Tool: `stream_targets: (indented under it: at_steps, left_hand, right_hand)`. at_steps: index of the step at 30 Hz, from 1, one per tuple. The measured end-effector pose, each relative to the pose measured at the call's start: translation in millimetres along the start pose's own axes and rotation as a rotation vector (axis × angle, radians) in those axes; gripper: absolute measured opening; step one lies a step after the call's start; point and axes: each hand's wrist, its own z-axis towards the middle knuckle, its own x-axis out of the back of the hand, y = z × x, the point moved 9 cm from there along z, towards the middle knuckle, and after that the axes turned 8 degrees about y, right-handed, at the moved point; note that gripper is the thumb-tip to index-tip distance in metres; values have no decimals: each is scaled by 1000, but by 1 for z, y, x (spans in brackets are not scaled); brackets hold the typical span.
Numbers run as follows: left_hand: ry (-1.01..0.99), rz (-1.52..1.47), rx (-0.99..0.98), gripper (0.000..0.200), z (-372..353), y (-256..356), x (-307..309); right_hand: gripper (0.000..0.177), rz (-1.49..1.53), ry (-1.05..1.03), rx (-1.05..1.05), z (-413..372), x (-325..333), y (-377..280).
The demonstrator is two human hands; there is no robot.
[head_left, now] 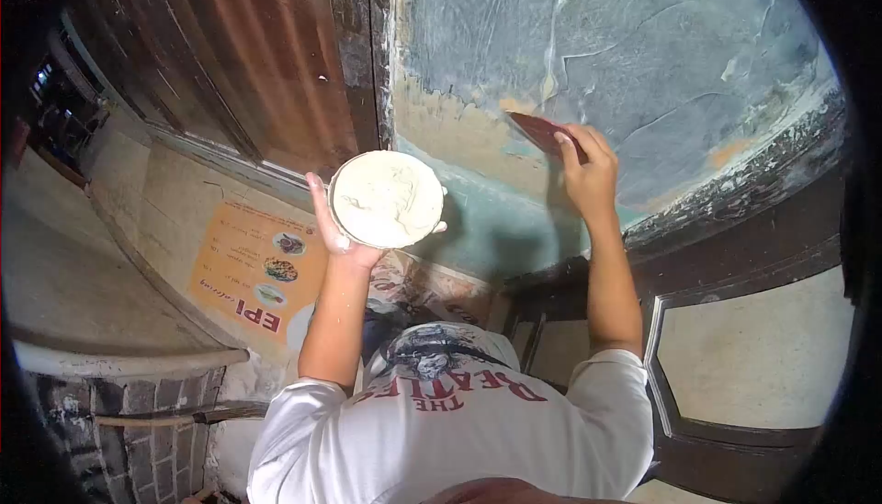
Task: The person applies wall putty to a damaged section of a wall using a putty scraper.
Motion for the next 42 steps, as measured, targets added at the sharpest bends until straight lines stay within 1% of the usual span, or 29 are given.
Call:
stream_targets:
  at_steps: [1,2,3,5,6,7,9,11,14,17,19,21,23,25,26,27,29,30,31,33,35,38,41,42]
  left_hand:
    - [-97,2,38,101,-2,-4,-10]
    - [-12,81,-26,101,2,0,-3]
    - [-13,79,-27,101,3,0,-6]
    - [83,-116,12,100,4,-2,-6]
    - [-299,-30,97,100,-4,-13,-38]
    - [-298,-30,100,100,-4,-15,-39]
    - [-259,28,87,101,-3,-16,-41]
    - [-264,6,85,100,-3,-15,-43]
    - [-66,23,23,101,3,-12,-29]
    - [-60,-6,33,101,1,-11,-30]
    - [-91,37,19,102,2,-10,-28]
    - [-99,11,51,102,2,-11,-29]
    - [-73,14,44,102,3,-11,-26]
    - [-163,12,64,98,0,-13,-31]
    - [-90,31,52,98,0,-13,-25]
    - [-89,31,49,98,0,-14,-26]
    - [8,21,41,101,1,-13,-20]
    - [-38,38,68,101,1,-15,-22]
    - [-37,38,67,101,1,-14,-23]
    - [33,41,43,101,2,-11,-18]
    - [17,37,54,101,0,-11,-17]
    - [-40,-11,71,101,-2,-12,-23]
    - [98,121,-31,102,1,-6,-14]
    - [-23,-11,68,102,1,-12,-19]
  right_hand:
    - [14,38,-32,104,3,4,-17]
    - [18,66,-29,186,3,9,-34]
    - [18,66,-30,188,5,12,-44]
    - [25,147,-95,469,-5,14,-84]
    - [28,123,-132,526,-14,13,-93]
    - [28,120,-132,524,-16,15,-99]
    - [28,119,-256,616,-21,10,-124]
    - [27,150,-292,631,-20,10,-136]
    - [25,208,-349,650,-23,12,-146]
    - [24,243,-383,653,-25,14,-152]
    - [22,259,-381,665,-25,16,-156]
    - [22,297,-400,642,-26,15,-157]
    - [23,312,-411,649,-30,11,-157]
    - [23,316,-414,651,-34,8,-158]
    - [24,319,-416,652,-36,6,-158]
    - [24,322,-416,653,-37,4,-159]
    - [24,325,-397,647,-38,2,-159]
    - [24,327,-396,648,-39,2,-159]
    - [25,320,-393,655,-39,2,-159]
    - [25,314,-389,661,-42,1,-159]
    - [26,322,-360,656,-43,1,-160]
    - [26,321,-371,651,-44,0,-160]
    - [27,345,-369,628,-46,-4,-161]
    - [29,349,-358,641,-46,-4,-163]
